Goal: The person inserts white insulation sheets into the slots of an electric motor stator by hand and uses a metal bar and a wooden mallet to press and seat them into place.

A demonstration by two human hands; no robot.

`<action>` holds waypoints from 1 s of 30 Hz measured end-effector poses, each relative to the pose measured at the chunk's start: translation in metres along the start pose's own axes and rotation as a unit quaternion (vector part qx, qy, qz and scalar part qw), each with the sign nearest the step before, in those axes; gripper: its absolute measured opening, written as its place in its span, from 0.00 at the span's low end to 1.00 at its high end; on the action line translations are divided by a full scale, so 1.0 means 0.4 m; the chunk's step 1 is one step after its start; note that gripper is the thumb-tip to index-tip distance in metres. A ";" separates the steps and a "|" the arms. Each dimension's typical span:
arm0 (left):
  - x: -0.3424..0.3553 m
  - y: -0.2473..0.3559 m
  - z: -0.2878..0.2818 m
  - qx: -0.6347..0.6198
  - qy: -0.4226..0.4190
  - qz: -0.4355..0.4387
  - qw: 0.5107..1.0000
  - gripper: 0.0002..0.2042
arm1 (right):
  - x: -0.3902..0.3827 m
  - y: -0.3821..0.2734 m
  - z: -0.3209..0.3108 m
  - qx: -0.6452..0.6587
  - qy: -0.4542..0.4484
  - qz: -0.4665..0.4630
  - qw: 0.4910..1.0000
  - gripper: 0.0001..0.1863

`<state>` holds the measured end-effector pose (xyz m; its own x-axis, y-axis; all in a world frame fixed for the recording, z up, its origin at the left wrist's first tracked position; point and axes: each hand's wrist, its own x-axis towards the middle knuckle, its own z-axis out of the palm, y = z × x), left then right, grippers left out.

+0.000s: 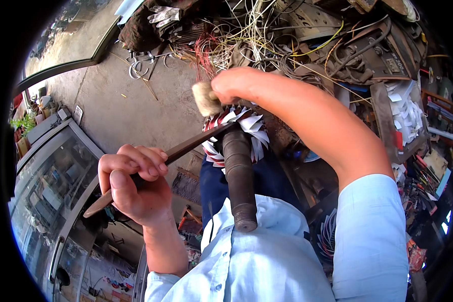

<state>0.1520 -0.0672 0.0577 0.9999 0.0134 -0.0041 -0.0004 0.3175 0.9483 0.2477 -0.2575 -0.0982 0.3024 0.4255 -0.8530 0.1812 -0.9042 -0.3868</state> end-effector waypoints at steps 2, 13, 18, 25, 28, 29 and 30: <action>0.002 0.004 0.000 0.022 -0.040 0.006 0.999 0.13 | -0.024 0.066 0.040 0.017 0.051 -0.004 0.999 0.16; -0.066 0.010 0.141 0.048 -0.132 -0.002 0.990 0.17 | -0.121 0.218 0.188 0.129 0.128 0.019 0.983 0.14; 0.005 0.002 0.164 0.085 -0.164 -0.016 0.983 0.10 | -0.167 0.231 0.106 0.150 0.178 0.022 0.972 0.14; 0.030 -0.015 0.183 0.079 -0.115 -0.028 0.990 0.11 | -0.126 0.269 0.160 0.159 0.103 0.018 0.982 0.14; 0.036 -0.013 0.185 0.084 -0.107 -0.026 0.990 0.10 | -0.166 0.243 0.180 0.214 0.205 -0.008 0.955 0.15; 0.036 -0.014 0.191 0.086 -0.106 -0.031 0.990 0.10 | -0.170 0.231 0.197 0.182 0.179 -0.016 0.967 0.15; 0.037 -0.012 0.196 0.094 -0.110 -0.037 0.989 0.10 | -0.171 0.223 0.215 0.152 0.152 -0.021 0.976 0.16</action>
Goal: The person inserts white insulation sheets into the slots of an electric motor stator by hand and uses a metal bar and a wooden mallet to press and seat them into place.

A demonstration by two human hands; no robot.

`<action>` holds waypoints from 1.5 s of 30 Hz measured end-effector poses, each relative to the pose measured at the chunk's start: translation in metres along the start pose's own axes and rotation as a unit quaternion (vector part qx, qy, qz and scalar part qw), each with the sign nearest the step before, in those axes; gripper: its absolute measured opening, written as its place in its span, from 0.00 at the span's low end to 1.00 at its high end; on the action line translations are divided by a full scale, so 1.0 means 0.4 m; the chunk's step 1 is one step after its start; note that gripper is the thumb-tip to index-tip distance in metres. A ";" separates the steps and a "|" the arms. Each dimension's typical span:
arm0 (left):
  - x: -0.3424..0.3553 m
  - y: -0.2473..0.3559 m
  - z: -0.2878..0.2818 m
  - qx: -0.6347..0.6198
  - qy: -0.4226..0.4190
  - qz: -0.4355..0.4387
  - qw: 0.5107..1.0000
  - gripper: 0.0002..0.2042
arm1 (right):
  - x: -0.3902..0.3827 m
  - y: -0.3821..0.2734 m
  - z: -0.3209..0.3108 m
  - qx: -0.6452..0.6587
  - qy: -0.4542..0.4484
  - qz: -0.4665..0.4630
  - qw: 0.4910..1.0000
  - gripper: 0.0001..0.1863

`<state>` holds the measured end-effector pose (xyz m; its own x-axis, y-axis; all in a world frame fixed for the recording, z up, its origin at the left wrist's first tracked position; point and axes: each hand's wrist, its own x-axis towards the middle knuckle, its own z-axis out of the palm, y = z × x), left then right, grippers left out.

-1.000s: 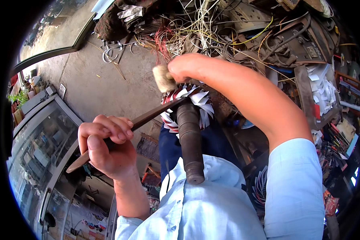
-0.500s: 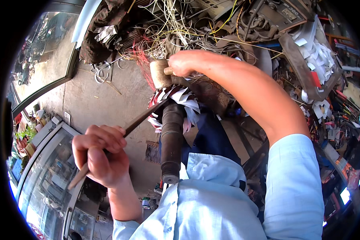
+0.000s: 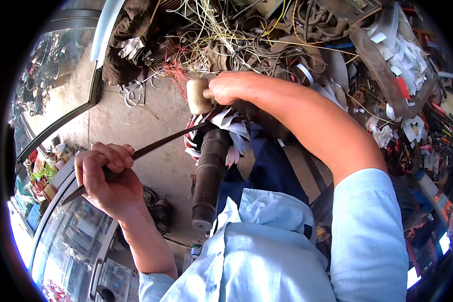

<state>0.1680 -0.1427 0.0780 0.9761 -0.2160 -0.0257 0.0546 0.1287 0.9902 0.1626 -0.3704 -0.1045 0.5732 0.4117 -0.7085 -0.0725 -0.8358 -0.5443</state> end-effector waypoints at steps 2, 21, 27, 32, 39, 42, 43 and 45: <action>-0.001 0.005 0.017 0.013 -0.010 -0.012 1.000 0.11 | 0.028 0.053 0.004 0.031 -0.043 0.064 0.997 0.15; 0.057 -0.004 0.082 0.037 0.009 -0.027 0.999 0.13 | -0.070 0.164 0.064 0.189 0.000 0.125 0.974 0.19; 0.060 -0.001 0.114 0.079 0.019 -0.019 0.996 0.13 | -0.094 0.148 0.154 0.160 0.063 0.069 0.983 0.17; -0.007 -0.011 0.123 0.061 -0.090 0.039 0.993 0.09 | -0.133 0.190 0.234 0.270 0.181 0.112 0.939 0.19; -0.058 -0.005 0.115 0.085 -0.149 0.053 0.984 0.13 | -0.218 0.215 0.360 0.309 0.199 0.176 0.913 0.17; -0.013 0.001 0.131 0.096 -0.119 0.009 0.988 0.12 | -0.223 0.201 0.364 0.330 0.218 0.159 0.904 0.17; 0.008 -0.010 0.142 0.078 -0.110 0.013 0.991 0.11 | -0.229 0.187 0.345 0.305 0.211 0.147 0.917 0.18; 0.038 -0.013 0.173 0.103 -0.109 -0.001 0.989 0.13 | -0.193 0.219 0.340 0.263 0.174 0.133 0.939 0.18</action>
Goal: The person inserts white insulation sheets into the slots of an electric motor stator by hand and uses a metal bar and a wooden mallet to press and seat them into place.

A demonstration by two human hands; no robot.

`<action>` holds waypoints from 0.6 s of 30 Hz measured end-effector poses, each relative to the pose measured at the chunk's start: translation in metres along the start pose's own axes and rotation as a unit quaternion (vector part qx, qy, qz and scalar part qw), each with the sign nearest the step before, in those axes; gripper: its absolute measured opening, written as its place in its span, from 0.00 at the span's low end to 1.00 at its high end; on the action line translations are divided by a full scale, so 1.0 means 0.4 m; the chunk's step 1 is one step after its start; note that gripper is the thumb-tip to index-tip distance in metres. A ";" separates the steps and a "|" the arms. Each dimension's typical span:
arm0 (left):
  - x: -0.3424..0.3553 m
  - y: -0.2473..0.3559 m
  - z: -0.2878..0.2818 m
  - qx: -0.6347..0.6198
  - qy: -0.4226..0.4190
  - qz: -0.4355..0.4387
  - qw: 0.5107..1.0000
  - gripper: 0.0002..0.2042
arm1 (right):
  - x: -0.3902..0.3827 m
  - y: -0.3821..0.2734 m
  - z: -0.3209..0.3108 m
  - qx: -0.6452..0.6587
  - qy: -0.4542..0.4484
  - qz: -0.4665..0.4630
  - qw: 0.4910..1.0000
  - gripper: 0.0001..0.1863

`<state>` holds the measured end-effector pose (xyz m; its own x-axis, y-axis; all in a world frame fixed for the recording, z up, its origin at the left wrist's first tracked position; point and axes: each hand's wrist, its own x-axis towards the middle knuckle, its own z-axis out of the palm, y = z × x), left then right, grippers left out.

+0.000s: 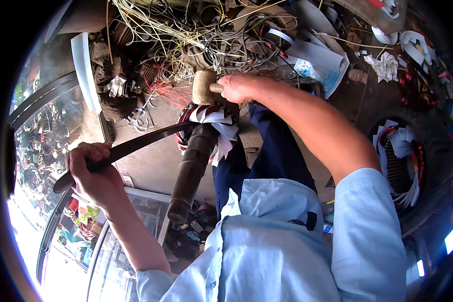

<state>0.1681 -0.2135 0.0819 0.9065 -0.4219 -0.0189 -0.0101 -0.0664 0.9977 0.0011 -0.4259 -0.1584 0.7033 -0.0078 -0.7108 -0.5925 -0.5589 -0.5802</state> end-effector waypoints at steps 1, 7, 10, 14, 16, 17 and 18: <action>0.013 -0.006 -0.005 -0.006 -0.001 -0.015 1.000 0.14 | 0.007 -0.016 -0.016 -0.024 -0.020 -0.005 0.999 0.19; 0.016 -0.008 -0.004 -0.017 0.000 -0.017 1.000 0.14 | -0.019 -0.025 -0.005 0.015 0.076 -0.035 0.996 0.22; 0.018 -0.006 0.004 0.002 0.012 -0.022 1.000 0.15 | 0.022 -0.033 -0.018 -0.040 -0.076 0.056 0.995 0.18; -0.026 -0.006 -0.003 0.004 -0.005 0.023 1.000 0.13 | -0.045 0.008 0.037 0.012 0.079 -0.033 0.996 0.16; -0.066 0.003 0.000 -0.021 -0.041 0.046 0.998 0.10 | -0.083 -0.002 0.083 0.095 0.121 0.021 0.988 0.18; -0.087 0.004 -0.001 -0.020 -0.067 0.062 0.996 0.09 | -0.103 0.004 0.110 0.134 0.165 0.037 0.976 0.18; -0.108 0.002 -0.005 -0.007 -0.099 0.093 0.991 0.09 | -0.127 0.006 0.128 0.144 0.163 0.043 0.975 0.18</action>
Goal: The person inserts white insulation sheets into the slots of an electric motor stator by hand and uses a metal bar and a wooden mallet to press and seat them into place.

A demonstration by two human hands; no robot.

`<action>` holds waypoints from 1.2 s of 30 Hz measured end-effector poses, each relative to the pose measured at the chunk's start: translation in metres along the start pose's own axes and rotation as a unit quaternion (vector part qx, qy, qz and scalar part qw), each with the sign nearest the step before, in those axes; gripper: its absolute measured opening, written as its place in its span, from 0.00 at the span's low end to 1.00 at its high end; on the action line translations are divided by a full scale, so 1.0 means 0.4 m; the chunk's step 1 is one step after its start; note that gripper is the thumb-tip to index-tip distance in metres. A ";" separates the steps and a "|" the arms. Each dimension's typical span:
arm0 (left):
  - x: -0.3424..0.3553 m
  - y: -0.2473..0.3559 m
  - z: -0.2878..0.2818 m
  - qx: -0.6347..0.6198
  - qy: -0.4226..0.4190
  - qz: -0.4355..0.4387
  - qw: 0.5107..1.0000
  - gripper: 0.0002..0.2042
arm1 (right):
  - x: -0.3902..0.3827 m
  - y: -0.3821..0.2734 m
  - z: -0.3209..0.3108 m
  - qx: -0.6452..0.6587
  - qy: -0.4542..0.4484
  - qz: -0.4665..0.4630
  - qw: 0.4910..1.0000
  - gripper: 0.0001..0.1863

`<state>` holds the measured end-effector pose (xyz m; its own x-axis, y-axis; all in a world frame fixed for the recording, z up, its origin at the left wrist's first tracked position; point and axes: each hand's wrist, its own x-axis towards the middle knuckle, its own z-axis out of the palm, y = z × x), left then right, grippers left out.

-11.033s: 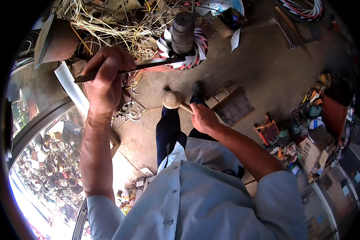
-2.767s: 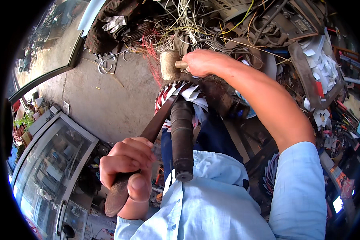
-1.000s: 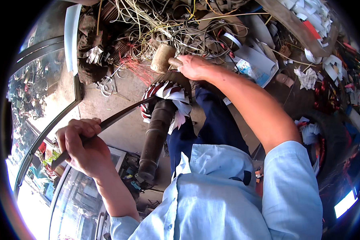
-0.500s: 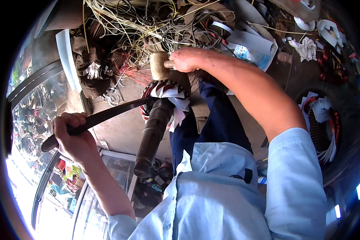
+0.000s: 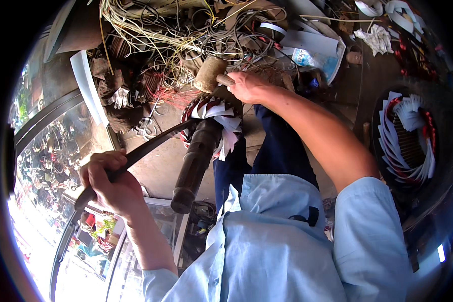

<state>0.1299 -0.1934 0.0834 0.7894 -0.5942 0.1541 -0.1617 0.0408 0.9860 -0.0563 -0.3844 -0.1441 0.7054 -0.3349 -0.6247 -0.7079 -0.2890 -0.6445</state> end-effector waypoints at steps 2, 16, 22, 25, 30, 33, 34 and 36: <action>-0.037 0.009 0.001 0.013 -0.041 0.023 0.999 0.12 | -0.057 0.020 0.013 0.016 -0.001 0.015 1.000 0.19; -0.101 0.126 -0.044 -0.010 -0.187 0.094 0.978 0.18 | -0.471 0.018 0.304 0.434 0.168 0.214 0.859 0.26; -0.069 0.067 -0.003 -0.103 -0.165 0.044 0.980 0.12 | -0.522 0.033 0.375 0.450 0.180 0.246 0.839 0.27; -0.074 0.039 0.013 -0.128 -0.181 0.042 0.974 0.12 | -0.523 0.050 0.389 0.474 0.177 0.243 0.827 0.26; -0.107 0.049 -0.004 -0.117 -0.271 0.062 0.954 0.15 | -0.521 0.062 0.379 0.485 0.169 0.240 0.824 0.27; -0.155 0.061 -0.021 -0.064 -0.345 0.069 0.934 0.19 | -0.528 0.060 0.373 0.478 0.158 0.237 0.831 0.27; -0.178 0.061 -0.035 -0.065 -0.345 0.058 0.934 0.21 | -0.529 0.059 0.368 0.473 0.157 0.235 0.834 0.28; -0.203 0.069 -0.047 -0.041 -0.362 0.061 0.929 0.23 | -0.533 0.062 0.376 0.491 0.148 0.234 0.826 0.28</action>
<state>0.0727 -0.1288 0.0995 0.1582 -0.9647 0.2107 -0.1545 0.1866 0.9702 -0.2189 -0.1853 -0.0934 0.2195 -0.4507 -0.8653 -0.4288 0.7521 -0.5005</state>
